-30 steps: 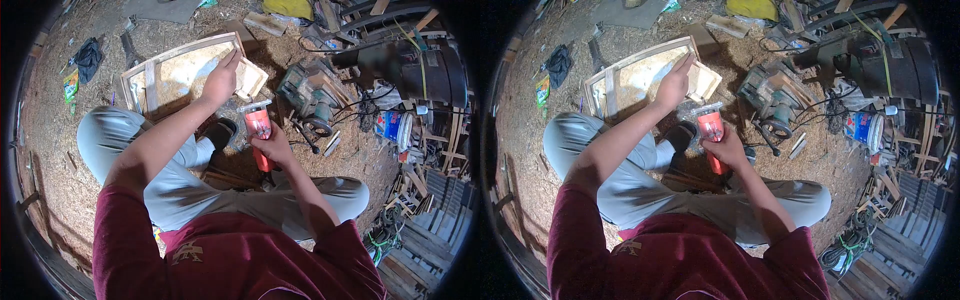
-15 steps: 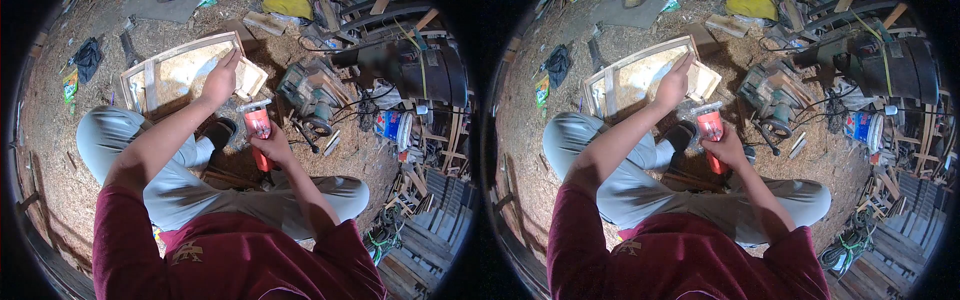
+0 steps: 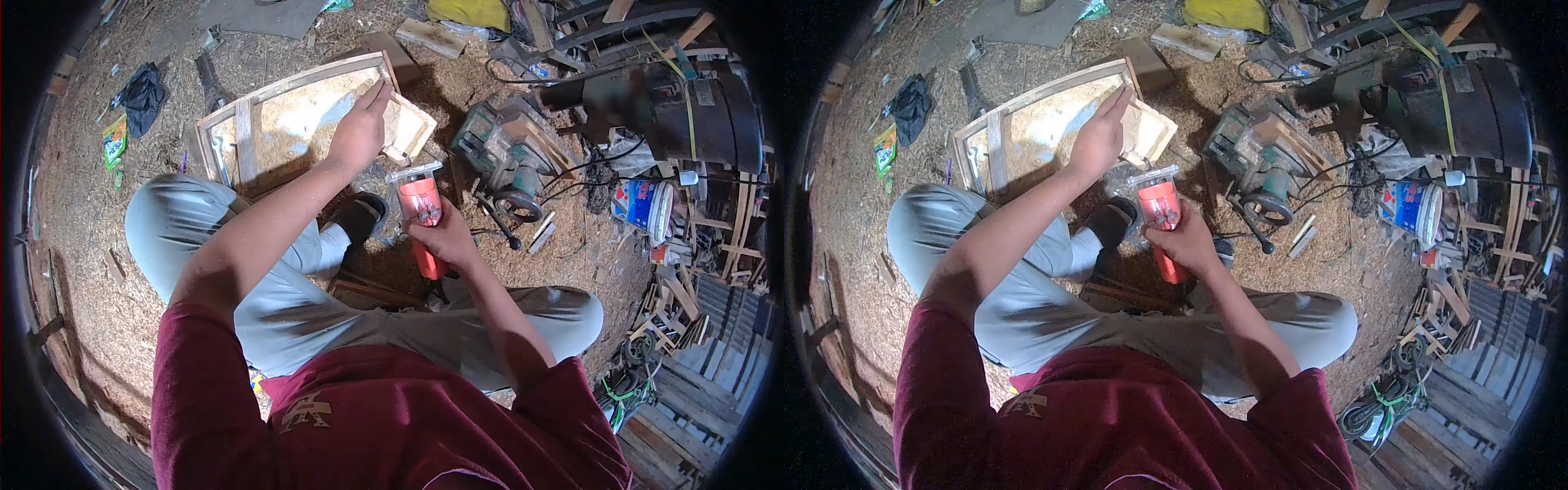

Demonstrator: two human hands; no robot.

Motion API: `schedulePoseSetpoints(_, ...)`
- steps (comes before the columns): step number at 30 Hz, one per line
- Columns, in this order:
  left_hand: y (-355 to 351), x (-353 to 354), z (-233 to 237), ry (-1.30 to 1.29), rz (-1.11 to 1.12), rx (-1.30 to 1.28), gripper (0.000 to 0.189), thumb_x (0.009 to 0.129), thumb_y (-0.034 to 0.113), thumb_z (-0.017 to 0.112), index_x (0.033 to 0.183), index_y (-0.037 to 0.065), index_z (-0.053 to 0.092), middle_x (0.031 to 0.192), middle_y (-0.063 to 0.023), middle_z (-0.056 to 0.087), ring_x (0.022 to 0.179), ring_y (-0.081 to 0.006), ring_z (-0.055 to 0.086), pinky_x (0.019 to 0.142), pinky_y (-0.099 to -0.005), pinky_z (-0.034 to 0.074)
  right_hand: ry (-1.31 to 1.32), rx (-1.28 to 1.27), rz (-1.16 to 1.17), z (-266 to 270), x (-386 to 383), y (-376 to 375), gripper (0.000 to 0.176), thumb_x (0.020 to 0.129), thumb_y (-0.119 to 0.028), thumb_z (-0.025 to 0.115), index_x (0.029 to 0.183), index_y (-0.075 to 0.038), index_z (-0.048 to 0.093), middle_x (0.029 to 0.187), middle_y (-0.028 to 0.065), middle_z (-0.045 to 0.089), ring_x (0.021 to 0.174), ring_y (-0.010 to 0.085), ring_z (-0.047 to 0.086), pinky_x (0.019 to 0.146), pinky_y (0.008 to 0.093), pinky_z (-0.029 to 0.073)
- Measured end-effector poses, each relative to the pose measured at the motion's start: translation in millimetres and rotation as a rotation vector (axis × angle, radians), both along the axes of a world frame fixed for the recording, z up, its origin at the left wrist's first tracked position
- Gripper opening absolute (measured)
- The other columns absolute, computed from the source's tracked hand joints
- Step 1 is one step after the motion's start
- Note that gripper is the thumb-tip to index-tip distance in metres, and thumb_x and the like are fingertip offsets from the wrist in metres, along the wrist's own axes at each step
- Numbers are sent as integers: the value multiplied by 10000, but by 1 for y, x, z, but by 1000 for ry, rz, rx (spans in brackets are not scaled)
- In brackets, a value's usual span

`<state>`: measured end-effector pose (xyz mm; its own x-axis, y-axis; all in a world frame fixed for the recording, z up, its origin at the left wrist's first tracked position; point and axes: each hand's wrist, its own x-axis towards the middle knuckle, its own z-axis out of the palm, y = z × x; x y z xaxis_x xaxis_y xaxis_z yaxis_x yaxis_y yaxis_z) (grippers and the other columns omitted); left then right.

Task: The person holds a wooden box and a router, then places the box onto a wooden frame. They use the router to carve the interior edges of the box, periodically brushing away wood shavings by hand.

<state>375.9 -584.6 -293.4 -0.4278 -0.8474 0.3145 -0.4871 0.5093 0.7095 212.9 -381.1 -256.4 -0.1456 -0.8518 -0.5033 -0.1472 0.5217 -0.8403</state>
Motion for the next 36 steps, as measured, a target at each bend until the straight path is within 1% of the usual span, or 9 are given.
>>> schedulePoseSetpoints(8,-1,-1,-2,11,1,-18,589,939,-57,502,1526,-7,512,1570,-235,514,1349,-402,581,1109,-442,521,-4,19,-18,-1,-1,2,535,804,-214,880,1243,-24,642,1105,67,737,984,139,684,915,333,555)
schedulePoseSetpoints(11,0,0,-1,7,-4,-2,600,937,-60,501,1533,-4,503,1573,-236,510,1343,-407,585,1103,-444,525,-39,-10,-28,-6,-1,3,522,805,-210,878,1235,-25,648,1099,69,739,971,139,685,905,332,558)
schedulePoseSetpoints(20,-1,-1,-6,-1,-5,-31,609,938,-49,508,1545,4,493,1590,-221,500,1324,-418,596,1091,-447,532,6,-5,-7,-5,-1,3,533,808,-227,883,1240,-21,648,1087,66,743,963,138,689,907,336,561)
schedulePoseSetpoints(23,-2,0,-7,-9,-5,-31,612,937,-47,515,1547,7,493,1595,-216,497,1324,-418,597,1090,-446,533,2,-4,0,-9,-2,3,526,814,-206,884,1246,-27,644,1099,59,739,972,135,687,903,332,562)
schedulePoseSetpoints(26,-1,0,-6,0,-12,-6,617,933,-50,517,1548,4,491,1599,-220,490,1339,-418,586,1101,-446,525,-72,-46,-31,-8,-1,4,529,822,-168,884,1262,-27,627,1105,50,728,973,132,682,892,332,564)
schedulePoseSetpoints(29,1,1,-2,10,-8,4,616,930,-53,516,1543,0,494,1603,-221,484,1351,-413,576,1112,-445,516,-143,14,-113,8,2,1,539,825,-134,882,1277,-23,609,1103,44,716,968,130,676,885,334,565)
schedulePoseSetpoints(32,1,1,-1,6,-7,12,619,926,-59,514,1542,-4,491,1605,-222,480,1363,-405,566,1118,-439,512,-85,7,-73,7,-4,1,545,824,-130,883,1279,-17,603,1091,44,711,958,133,675,885,340,566)
schedulePoseSetpoints(36,0,1,-4,2,-17,-3,616,936,-47,511,1549,6,486,1607,-215,480,1365,-398,565,1119,-434,511,-78,-8,-41,3,-5,2,547,817,-135,878,1276,-16,606,1107,51,717,974,134,678,896,336,564)
